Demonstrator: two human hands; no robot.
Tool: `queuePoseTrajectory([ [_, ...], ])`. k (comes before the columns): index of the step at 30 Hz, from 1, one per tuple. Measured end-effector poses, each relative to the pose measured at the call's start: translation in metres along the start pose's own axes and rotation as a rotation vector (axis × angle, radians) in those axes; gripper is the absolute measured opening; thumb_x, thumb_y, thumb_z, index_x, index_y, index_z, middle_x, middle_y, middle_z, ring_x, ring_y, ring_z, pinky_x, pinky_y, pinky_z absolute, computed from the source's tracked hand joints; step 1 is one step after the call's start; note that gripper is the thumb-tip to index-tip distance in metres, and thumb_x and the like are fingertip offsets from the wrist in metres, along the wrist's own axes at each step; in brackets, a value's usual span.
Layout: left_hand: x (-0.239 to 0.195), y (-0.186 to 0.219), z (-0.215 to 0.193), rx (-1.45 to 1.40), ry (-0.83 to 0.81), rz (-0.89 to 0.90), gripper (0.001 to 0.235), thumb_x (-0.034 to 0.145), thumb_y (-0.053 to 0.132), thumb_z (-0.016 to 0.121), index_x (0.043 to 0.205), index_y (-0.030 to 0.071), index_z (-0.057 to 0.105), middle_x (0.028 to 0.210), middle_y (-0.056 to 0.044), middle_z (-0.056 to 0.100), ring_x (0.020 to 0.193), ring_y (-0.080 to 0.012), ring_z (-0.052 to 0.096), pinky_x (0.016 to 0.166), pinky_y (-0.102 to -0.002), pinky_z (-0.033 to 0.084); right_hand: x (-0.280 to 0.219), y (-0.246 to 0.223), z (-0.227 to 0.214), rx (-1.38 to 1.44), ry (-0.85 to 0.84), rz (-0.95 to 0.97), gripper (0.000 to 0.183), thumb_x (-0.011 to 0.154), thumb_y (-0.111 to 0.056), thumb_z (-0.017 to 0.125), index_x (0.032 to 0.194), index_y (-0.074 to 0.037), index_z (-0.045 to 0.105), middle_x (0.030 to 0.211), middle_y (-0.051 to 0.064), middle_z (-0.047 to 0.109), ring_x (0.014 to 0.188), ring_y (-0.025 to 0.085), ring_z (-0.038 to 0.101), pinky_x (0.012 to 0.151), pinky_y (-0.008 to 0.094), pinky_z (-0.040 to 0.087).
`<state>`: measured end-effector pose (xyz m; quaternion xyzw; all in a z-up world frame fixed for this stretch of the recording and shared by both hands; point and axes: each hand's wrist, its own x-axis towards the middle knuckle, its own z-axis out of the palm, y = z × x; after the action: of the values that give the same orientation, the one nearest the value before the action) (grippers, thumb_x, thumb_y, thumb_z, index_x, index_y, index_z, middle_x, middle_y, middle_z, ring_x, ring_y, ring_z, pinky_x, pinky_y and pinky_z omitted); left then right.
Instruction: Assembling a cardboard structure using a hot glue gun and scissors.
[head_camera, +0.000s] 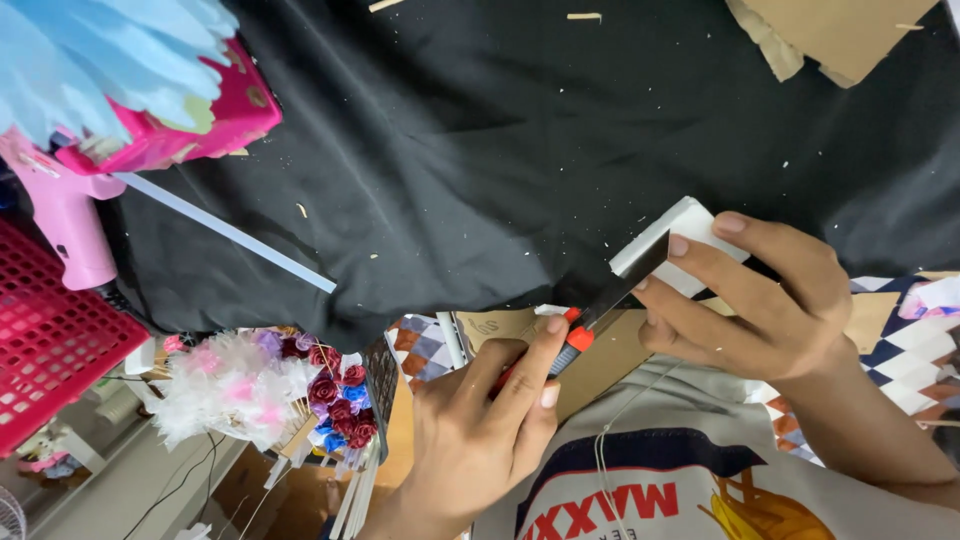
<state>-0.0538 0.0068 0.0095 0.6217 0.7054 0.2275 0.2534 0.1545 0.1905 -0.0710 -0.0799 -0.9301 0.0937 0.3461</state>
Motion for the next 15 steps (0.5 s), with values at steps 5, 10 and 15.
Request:
queuePoseTrajectory([
  [5,0.0013,0.0007,-0.0032,-0.002,-0.002,0.009,0.04,0.107,0.017,0.05,0.146,0.011,0.054,0.097,-0.003,0.062,0.055,-0.0137,0.051,0.046,-0.028,0.04,-0.0013,-0.001,-0.0006,0.005,-0.016,0.016,0.019,0.089,-0.016,0.069,0.104,-0.014,0.08,0.111,0.013,0.07,0.097,0.039,0.064,0.074,0.047,0.063],
  [10,0.003,0.0002,-0.0031,-0.024,-0.014,0.015,0.042,0.105,0.014,0.053,0.147,0.009,0.052,0.101,-0.005,0.064,0.058,-0.0141,0.054,0.047,-0.027,0.042,-0.0005,-0.0006,-0.0012,0.009,-0.026,0.026,0.016,0.091,-0.018,0.071,0.104,-0.014,0.08,0.111,0.013,0.07,0.098,0.038,0.062,0.074,0.046,0.063],
  [15,0.003,0.0016,-0.0037,-0.031,-0.015,0.004,0.042,0.106,0.015,0.051,0.147,0.01,0.052,0.102,-0.004,0.065,0.056,-0.0137,0.051,0.047,-0.027,0.042,-0.0015,-0.0002,-0.0022,0.013,-0.041,0.02,0.02,0.09,-0.018,0.07,0.105,-0.015,0.081,0.114,0.012,0.069,0.103,0.039,0.061,0.075,0.045,0.063],
])
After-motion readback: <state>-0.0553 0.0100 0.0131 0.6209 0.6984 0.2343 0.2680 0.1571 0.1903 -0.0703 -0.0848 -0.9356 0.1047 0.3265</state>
